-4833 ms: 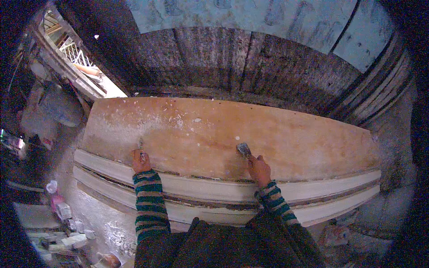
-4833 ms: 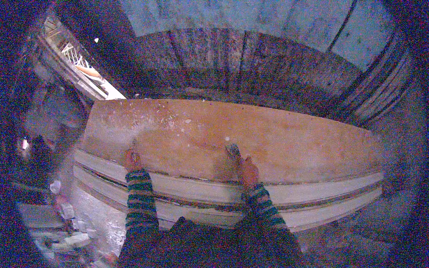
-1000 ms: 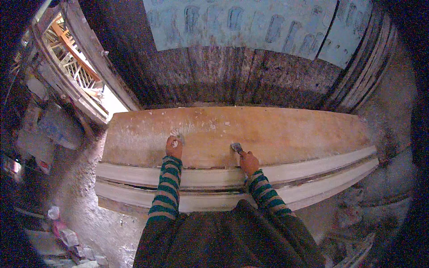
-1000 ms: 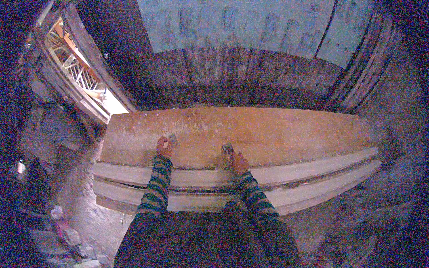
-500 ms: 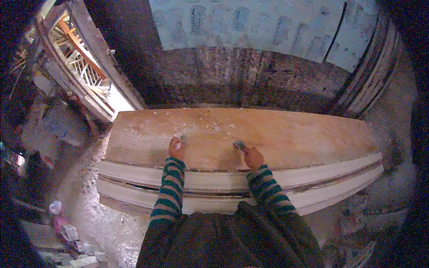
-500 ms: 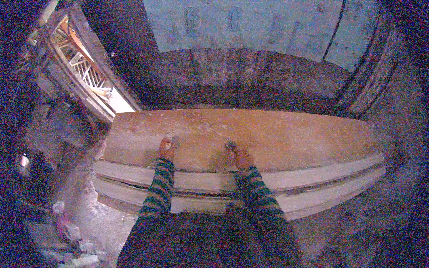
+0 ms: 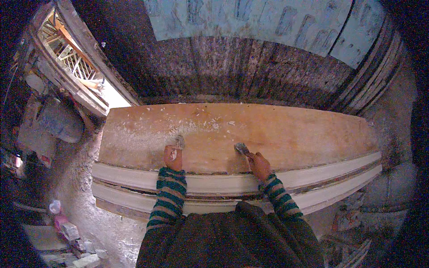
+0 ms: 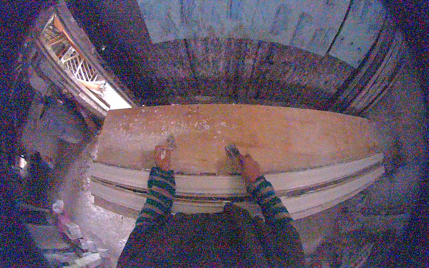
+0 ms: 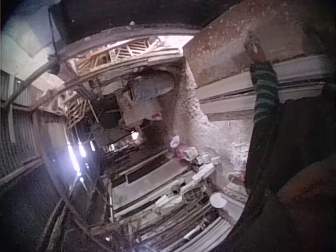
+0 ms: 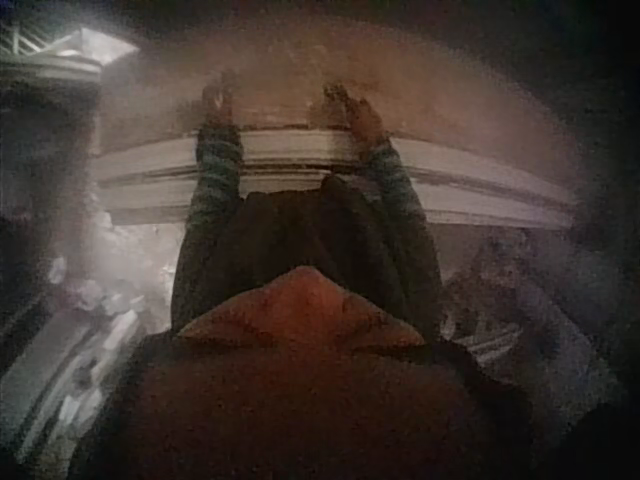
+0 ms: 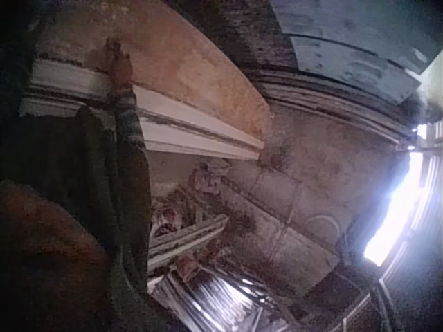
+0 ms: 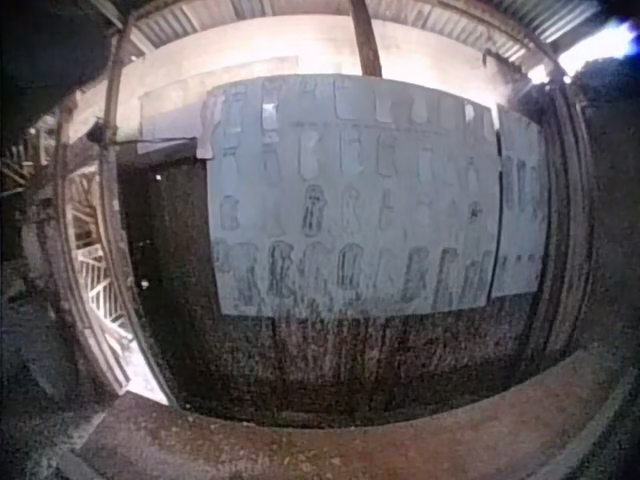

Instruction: The person scrapes a white substance off a large wooden board using two metal scrapers. They then place a long, thin, white object with green stripes onto the board.

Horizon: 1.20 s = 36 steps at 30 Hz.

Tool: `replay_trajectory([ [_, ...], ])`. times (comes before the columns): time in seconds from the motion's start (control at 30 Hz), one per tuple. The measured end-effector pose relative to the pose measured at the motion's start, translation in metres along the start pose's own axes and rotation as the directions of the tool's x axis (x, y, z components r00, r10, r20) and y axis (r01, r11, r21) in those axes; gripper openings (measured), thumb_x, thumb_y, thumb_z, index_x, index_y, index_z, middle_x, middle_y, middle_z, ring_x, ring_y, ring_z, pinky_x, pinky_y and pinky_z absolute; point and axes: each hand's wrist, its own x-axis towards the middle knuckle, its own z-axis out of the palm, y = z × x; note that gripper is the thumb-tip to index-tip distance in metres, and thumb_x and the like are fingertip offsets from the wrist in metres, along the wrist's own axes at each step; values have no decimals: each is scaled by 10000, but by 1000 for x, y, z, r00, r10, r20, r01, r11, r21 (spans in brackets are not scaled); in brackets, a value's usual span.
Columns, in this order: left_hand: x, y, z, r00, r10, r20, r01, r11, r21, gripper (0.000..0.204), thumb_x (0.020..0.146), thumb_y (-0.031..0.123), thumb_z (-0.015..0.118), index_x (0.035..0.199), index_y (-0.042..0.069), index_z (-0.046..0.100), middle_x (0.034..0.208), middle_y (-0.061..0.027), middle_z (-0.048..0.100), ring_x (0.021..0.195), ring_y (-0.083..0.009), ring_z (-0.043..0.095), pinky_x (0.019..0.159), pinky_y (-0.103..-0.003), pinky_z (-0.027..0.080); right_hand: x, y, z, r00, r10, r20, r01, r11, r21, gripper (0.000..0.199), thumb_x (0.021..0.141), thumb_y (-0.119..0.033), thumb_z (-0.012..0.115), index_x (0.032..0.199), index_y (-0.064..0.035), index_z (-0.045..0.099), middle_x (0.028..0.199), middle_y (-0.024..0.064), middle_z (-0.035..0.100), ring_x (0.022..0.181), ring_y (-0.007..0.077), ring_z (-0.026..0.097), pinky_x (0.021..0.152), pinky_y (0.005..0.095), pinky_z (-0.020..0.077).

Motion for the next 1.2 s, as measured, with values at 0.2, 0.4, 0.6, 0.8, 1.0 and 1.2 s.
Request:
replay_trajectory([
  [0.2,0,1,-8,998,-60,-18,60,998,13,164,723,-29,632,780,108,564,777,-13,531,730,-144,502,625,-266,394,17,-23,2,996,76,36,-74,995,-62,244,884,-250,557,1110,-210,640,875,175,577,689,367,610,613,470,512],
  [0.4,0,5,-2,996,-85,-14,85,996,-2,170,717,-40,629,778,105,564,781,-21,539,729,-145,504,636,-264,400,30,-13,31,998,55,-42,-58,995,-77,227,894,-249,535,1086,-197,646,837,181,583,685,377,612,587,481,510],
  [0.6,-3,2,-9,996,-85,-39,86,996,14,176,711,-51,626,775,101,565,784,-28,548,729,-145,506,646,-261,405,52,-47,5,998,58,36,-58,998,1,220,881,-207,533,1065,-173,649,850,198,601,695,389,612,597,483,512],
  [0.8,5,29,-4,994,-108,-7,108,994,-12,181,702,-62,622,772,95,566,783,-33,553,722,-144,503,652,-261,409,74,-15,45,998,-3,-63,-6,991,-130,251,874,-196,526,1097,-182,641,853,192,616,724,388,619,603,490,516],
  [1.0,-8,-12,3,995,-58,-78,53,997,-58,197,688,-82,618,765,91,568,764,-34,544,708,-137,494,653,-267,416,52,-44,21,998,56,10,-55,995,-78,271,886,-217,519,1135,-175,617,831,182,612,688,391,618,567,500,504],
  [1.2,-22,-37,6,918,-382,108,362,695,-621,54,801,47,593,822,67,548,806,-25,512,759,-120,487,695,-256,448,58,-42,33,997,-36,-72,34,999,-32,229,899,-244,514,1088,-159,611,836,182,598,646,388,611,560,497,502],
])
